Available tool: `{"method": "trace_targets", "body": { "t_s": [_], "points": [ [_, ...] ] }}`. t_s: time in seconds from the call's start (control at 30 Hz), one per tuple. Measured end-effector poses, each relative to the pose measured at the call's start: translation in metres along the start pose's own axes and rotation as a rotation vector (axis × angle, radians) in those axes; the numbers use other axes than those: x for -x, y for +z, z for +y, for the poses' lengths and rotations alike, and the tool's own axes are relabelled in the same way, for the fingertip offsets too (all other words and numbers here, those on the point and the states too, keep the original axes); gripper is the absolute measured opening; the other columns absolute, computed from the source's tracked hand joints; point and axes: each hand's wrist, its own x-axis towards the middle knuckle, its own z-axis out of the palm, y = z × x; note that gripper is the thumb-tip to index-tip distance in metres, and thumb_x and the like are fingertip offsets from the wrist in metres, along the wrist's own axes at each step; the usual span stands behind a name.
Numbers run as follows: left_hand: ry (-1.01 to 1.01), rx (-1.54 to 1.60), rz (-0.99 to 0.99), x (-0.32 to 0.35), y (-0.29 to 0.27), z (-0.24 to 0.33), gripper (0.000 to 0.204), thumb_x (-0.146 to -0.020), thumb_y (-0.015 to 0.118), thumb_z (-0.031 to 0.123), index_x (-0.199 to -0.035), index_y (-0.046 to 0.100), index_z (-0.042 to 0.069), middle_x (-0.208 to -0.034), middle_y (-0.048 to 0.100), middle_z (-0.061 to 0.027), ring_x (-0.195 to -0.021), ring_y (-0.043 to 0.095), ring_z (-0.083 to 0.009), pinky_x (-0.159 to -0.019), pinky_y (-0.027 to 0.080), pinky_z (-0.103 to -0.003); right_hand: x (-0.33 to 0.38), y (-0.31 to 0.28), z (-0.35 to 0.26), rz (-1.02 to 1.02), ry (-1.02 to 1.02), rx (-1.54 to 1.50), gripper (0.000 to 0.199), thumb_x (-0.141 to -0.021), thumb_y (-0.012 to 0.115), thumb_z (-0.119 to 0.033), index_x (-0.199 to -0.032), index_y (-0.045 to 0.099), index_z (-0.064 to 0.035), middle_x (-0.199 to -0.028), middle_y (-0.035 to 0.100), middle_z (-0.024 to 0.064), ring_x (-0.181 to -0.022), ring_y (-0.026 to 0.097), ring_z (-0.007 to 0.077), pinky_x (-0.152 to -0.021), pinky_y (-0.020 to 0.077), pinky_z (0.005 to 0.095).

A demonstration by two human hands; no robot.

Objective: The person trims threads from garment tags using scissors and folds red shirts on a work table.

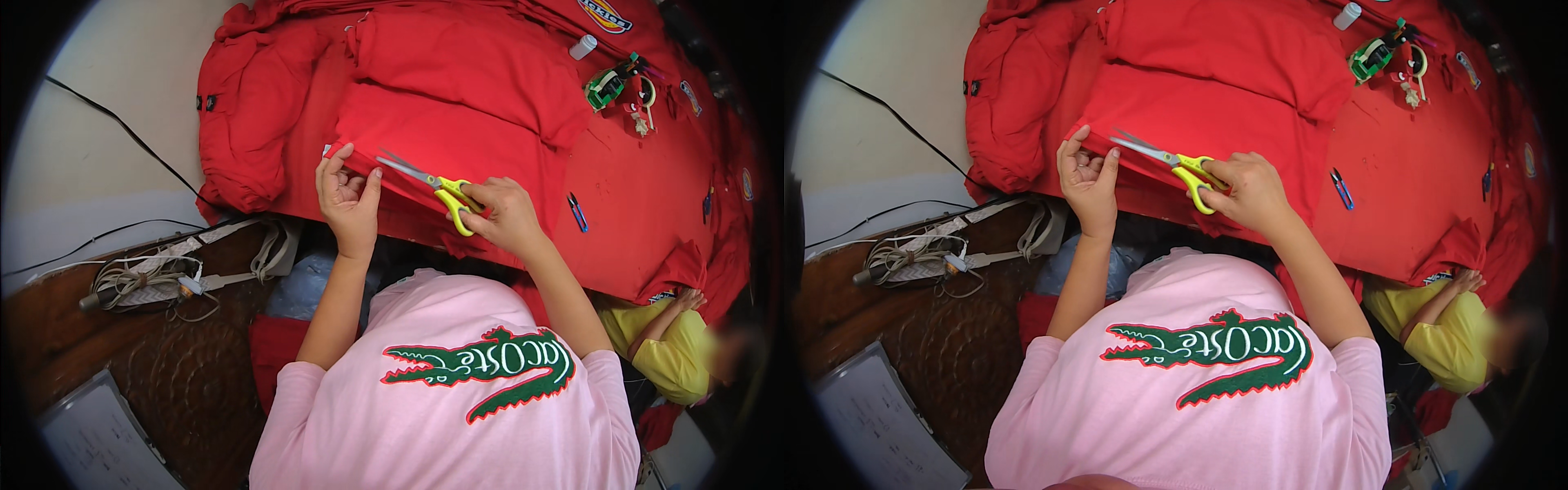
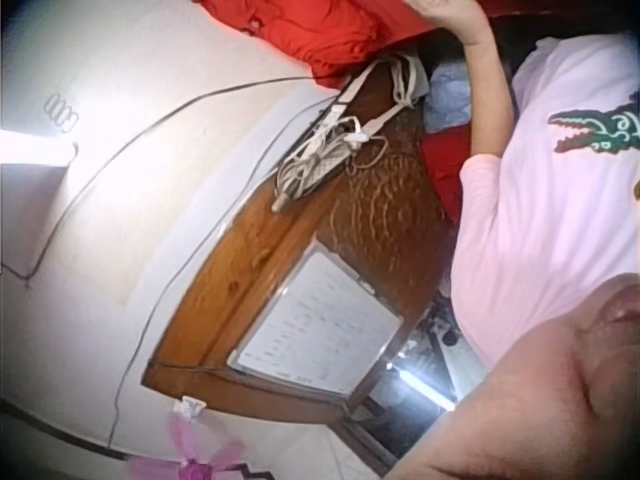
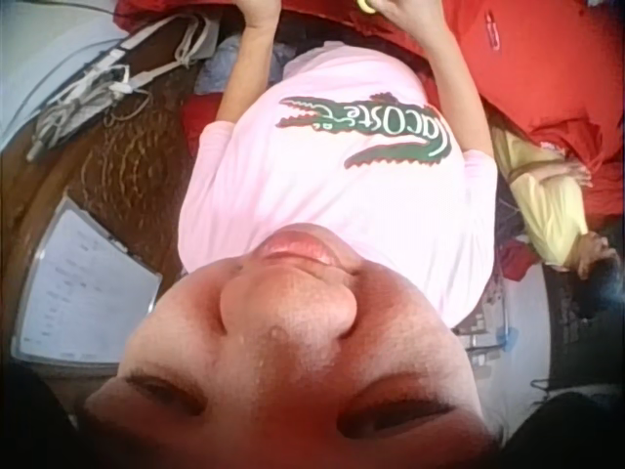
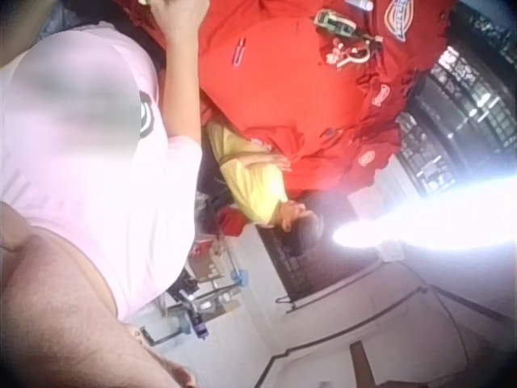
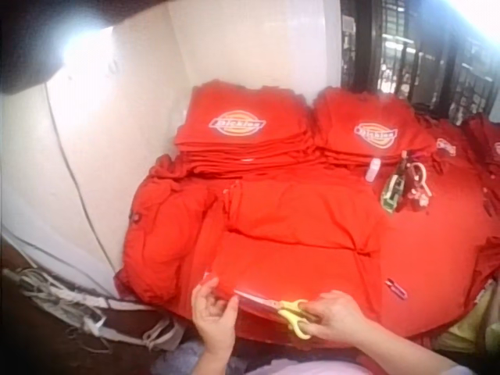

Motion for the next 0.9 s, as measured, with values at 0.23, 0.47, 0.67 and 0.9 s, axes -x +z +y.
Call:
{"method": "trace_targets", "body": {
  "t_s": [0.23, 0.47, 0.67, 0.9],
  "points": [
    [-0.041, 0.136, -0.043, 0.002, 0.006, 0.006, 0.076, -0.084, 0.066, -0.021, -0.152, 0.039, 0.0, -0.146, 0.047, -0.0072, -0.11, 0.06, -0.0107, -0.085, 0.056, -0.022, -0.014, -0.004, -0.007, -0.091, 0.03, 0.008, 0.036, -0.079, 0.079, -0.03, -0.106, 0.073, -0.0067, -0.074, 0.063, 0.0076, -0.074, 0.059, 0.026, -0.071, 0.0457, 0.041],
    [-0.073, 0.207, -0.037, 0.005, 0.006, 0.005, 0.087, -0.081, 0.07, -0.021, -0.157, 0.035, 0.003, -0.157, 0.034, -0.0086, -0.096, 0.057, -0.007, -0.08, 0.057, -0.021, -0.021, 0.005, -0.007, -0.039, -0.002, -0.072, 0.04, -0.075, 0.082, -0.028, -0.103, 0.071, -0.0006, -0.073, 0.061, 0.0126, -0.073, 0.055, 0.0307, -0.071, 0.0456, 0.0421],
    [-0.093, 0.262, -0.037, 0.004, 0.007, 0.006, 0.088, -0.082, 0.07, -0.021, -0.158, 0.033, 0.004, -0.157, 0.034, -0.0088, -0.102, 0.06, -0.0089, -0.079, 0.057, -0.021, -0.026, 0.011, -0.006, -0.05, -0.011, -0.05, 0.039, -0.079, 0.078, -0.032, -0.108, 0.072, -0.0061, -0.078, 0.065, 0.0089, -0.078, 0.059, 0.0272, -0.072, 0.0452, 0.0421],
    [-0.106, 0.187, -0.085, 0.002, -0.001, 0.005, 0.089, -0.083, 0.07, -0.021, -0.159, 0.03, 0.003, -0.156, 0.034, -0.0117, -0.113, 0.064, -0.0151, -0.085, 0.059, -0.023, -0.032, 0.007, -0.006, -0.098, -0.004, -0.048, 0.034, -0.082, 0.077, -0.031, -0.106, 0.073, -0.0065, -0.074, 0.062, 0.008, -0.075, 0.059, 0.0267, -0.072, 0.0447, 0.0411]
  ]
}}
